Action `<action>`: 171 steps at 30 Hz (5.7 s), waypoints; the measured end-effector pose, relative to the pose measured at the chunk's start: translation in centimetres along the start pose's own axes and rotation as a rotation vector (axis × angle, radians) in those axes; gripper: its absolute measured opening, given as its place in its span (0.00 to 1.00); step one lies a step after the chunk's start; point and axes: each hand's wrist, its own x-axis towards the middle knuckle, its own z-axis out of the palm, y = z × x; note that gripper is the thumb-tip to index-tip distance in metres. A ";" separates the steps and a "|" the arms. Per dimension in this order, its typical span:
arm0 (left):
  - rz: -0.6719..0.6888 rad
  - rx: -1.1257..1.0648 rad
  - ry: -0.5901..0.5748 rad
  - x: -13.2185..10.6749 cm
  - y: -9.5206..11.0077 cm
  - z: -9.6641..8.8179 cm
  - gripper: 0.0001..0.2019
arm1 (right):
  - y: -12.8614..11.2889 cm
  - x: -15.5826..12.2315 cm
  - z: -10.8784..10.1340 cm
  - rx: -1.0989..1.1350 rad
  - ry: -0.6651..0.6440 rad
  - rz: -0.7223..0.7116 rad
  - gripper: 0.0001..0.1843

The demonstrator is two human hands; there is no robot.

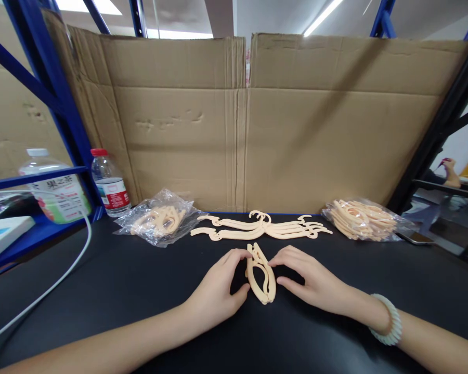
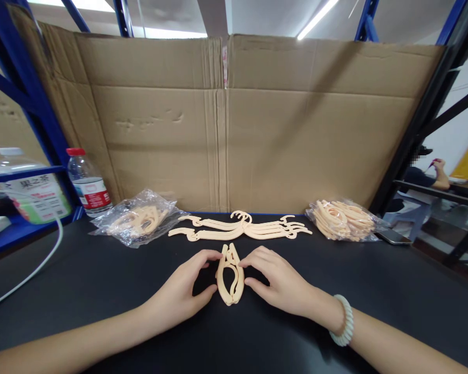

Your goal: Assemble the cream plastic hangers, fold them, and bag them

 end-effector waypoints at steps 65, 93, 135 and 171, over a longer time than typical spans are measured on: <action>0.008 0.286 0.019 1.5 -3.4 -4.1 0.07 | 11.3 -1.1 -3.1 -0.366 0.193 0.080 0.08; -0.186 -0.193 0.262 1.9 -3.9 -3.9 0.21 | 7.7 -1.0 -3.0 -0.325 0.479 0.130 0.10; -0.367 -0.385 0.319 2.1 -2.4 -3.2 0.21 | 4.5 -0.8 -2.1 -0.846 0.424 0.054 0.15; -0.287 -0.666 0.263 1.5 0.5 -2.2 0.18 | 1.7 0.7 -1.6 0.960 0.477 0.394 0.16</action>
